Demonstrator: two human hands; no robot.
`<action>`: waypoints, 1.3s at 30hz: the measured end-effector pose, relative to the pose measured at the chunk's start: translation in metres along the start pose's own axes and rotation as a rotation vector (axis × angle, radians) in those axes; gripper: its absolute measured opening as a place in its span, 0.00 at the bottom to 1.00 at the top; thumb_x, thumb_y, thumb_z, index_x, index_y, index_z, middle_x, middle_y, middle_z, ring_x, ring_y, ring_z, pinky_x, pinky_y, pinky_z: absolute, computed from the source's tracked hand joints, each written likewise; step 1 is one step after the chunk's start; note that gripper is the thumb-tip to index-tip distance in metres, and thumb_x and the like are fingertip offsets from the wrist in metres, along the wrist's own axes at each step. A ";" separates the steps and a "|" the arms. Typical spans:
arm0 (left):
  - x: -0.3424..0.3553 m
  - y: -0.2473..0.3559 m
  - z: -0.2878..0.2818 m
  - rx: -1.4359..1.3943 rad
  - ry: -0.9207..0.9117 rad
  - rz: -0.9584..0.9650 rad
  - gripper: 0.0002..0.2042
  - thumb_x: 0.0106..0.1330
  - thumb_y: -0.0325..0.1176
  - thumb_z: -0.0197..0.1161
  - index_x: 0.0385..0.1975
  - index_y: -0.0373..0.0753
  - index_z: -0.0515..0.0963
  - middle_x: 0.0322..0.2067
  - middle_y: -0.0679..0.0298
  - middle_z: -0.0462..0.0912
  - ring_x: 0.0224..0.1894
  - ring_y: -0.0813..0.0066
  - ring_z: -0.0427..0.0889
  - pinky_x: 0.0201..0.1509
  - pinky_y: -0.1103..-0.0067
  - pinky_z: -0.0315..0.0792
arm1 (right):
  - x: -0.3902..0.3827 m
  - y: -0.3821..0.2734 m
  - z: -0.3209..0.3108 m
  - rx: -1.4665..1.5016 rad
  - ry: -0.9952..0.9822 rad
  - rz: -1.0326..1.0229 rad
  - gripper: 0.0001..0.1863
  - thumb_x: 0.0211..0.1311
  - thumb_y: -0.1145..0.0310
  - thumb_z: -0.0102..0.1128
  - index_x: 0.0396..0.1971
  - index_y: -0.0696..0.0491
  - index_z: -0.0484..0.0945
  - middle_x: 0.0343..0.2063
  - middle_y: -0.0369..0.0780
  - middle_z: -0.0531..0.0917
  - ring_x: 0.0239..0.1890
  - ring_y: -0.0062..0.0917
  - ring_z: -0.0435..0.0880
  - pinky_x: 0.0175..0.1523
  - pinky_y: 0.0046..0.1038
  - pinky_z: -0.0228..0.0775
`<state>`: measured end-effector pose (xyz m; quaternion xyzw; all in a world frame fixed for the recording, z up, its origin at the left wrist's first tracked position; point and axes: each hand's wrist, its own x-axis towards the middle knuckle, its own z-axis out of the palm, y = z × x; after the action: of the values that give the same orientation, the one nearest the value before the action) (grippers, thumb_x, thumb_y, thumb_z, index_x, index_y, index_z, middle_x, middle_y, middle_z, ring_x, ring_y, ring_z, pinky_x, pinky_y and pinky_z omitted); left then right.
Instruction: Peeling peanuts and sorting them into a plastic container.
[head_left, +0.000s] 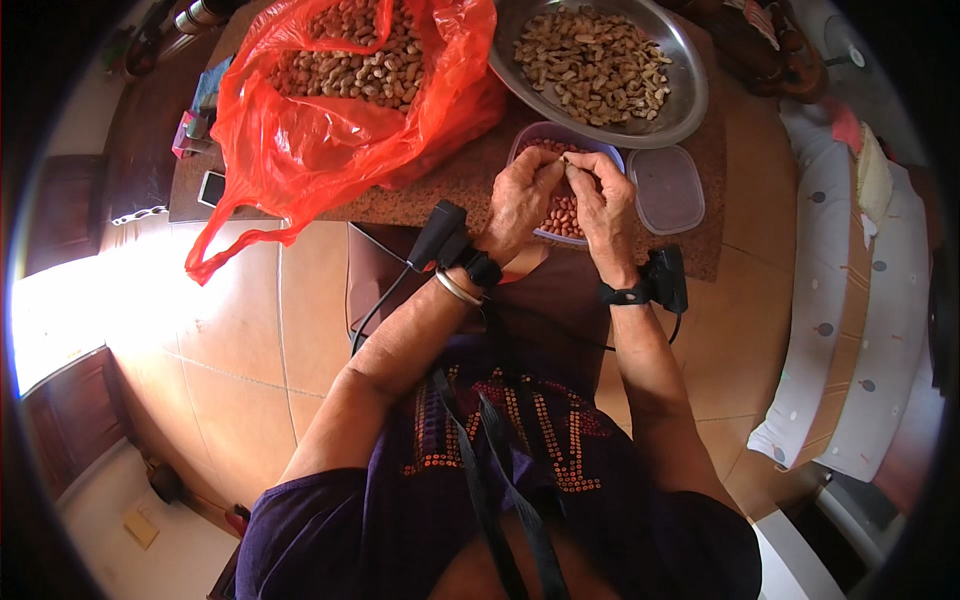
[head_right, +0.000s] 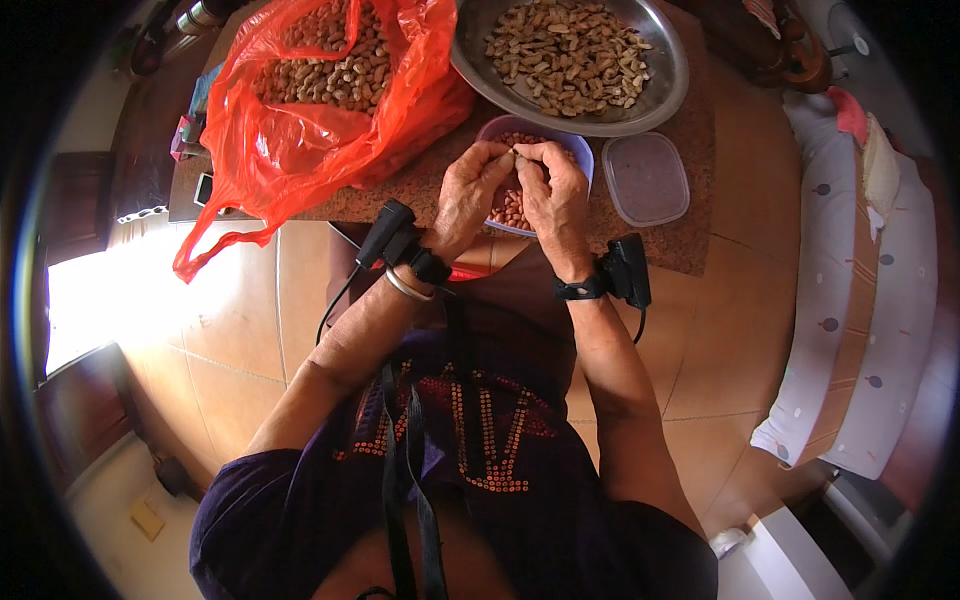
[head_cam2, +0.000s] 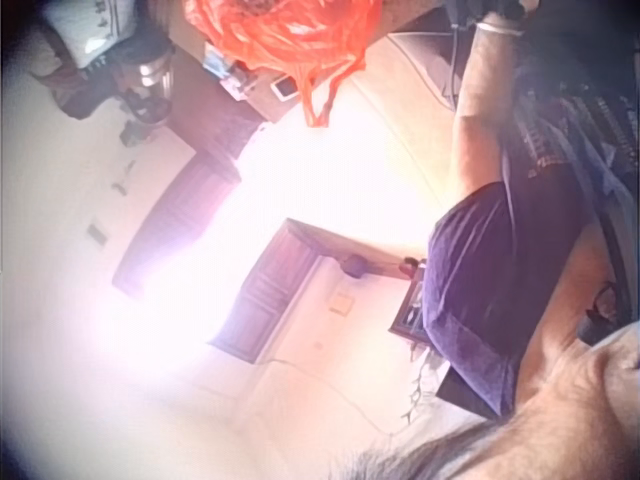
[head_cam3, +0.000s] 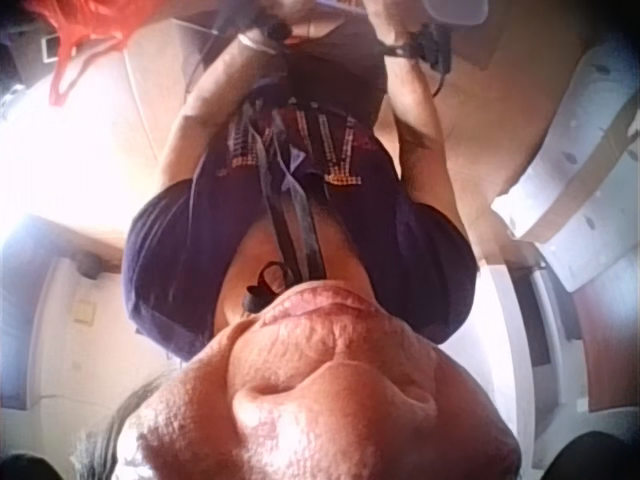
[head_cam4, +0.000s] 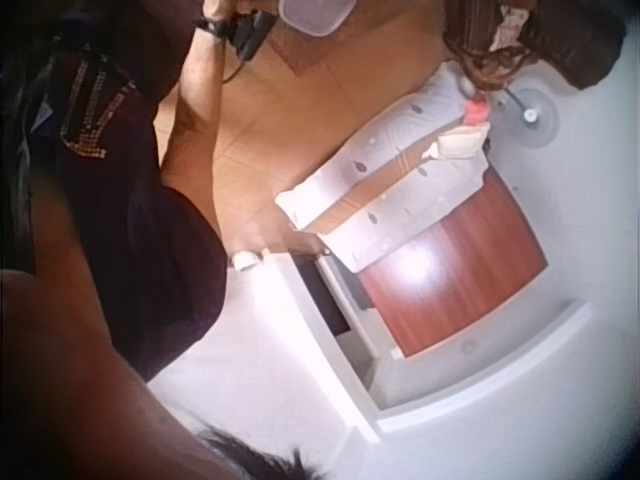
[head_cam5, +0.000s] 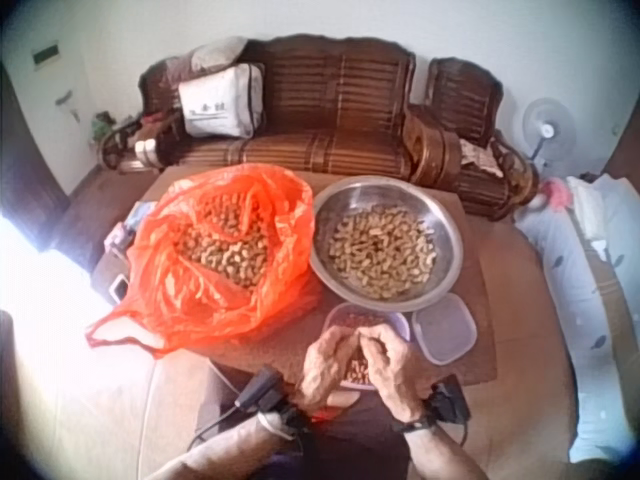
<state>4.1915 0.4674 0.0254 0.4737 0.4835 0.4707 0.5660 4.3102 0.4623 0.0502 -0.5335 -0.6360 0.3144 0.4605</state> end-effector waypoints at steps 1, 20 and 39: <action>-0.001 -0.001 -0.001 -0.123 0.016 -0.084 0.07 0.64 0.32 0.53 0.35 0.34 0.73 0.25 0.69 0.75 0.26 0.88 0.71 0.28 0.88 0.68 | -0.003 -0.005 0.003 0.047 0.021 0.036 0.09 0.58 0.71 0.53 0.35 0.60 0.76 0.30 0.41 0.80 0.34 0.23 0.78 0.40 0.23 0.69; 0.014 0.008 -0.031 -0.239 -0.048 -0.238 0.08 0.62 0.33 0.56 0.33 0.35 0.75 0.19 0.69 0.75 0.20 0.85 0.71 0.23 0.87 0.65 | 0.023 0.018 -0.047 0.007 -0.281 0.291 0.07 0.53 0.73 0.52 0.30 0.60 0.75 0.20 0.35 0.78 0.16 0.16 0.76 0.22 0.17 0.66; 0.026 0.035 -0.150 1.289 0.261 0.370 0.17 0.56 0.33 0.54 0.47 0.43 0.71 0.46 0.63 0.72 0.52 0.67 0.67 0.51 0.61 0.58 | 0.145 0.000 0.010 -0.311 -0.096 0.030 0.15 0.57 0.65 0.54 0.44 0.54 0.76 0.33 0.43 0.81 0.30 0.21 0.79 0.35 0.23 0.71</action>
<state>4.0418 0.5096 0.0446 0.7305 0.6424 0.2308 0.0181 4.3001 0.6036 0.0824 -0.5922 -0.6902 0.2439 0.3367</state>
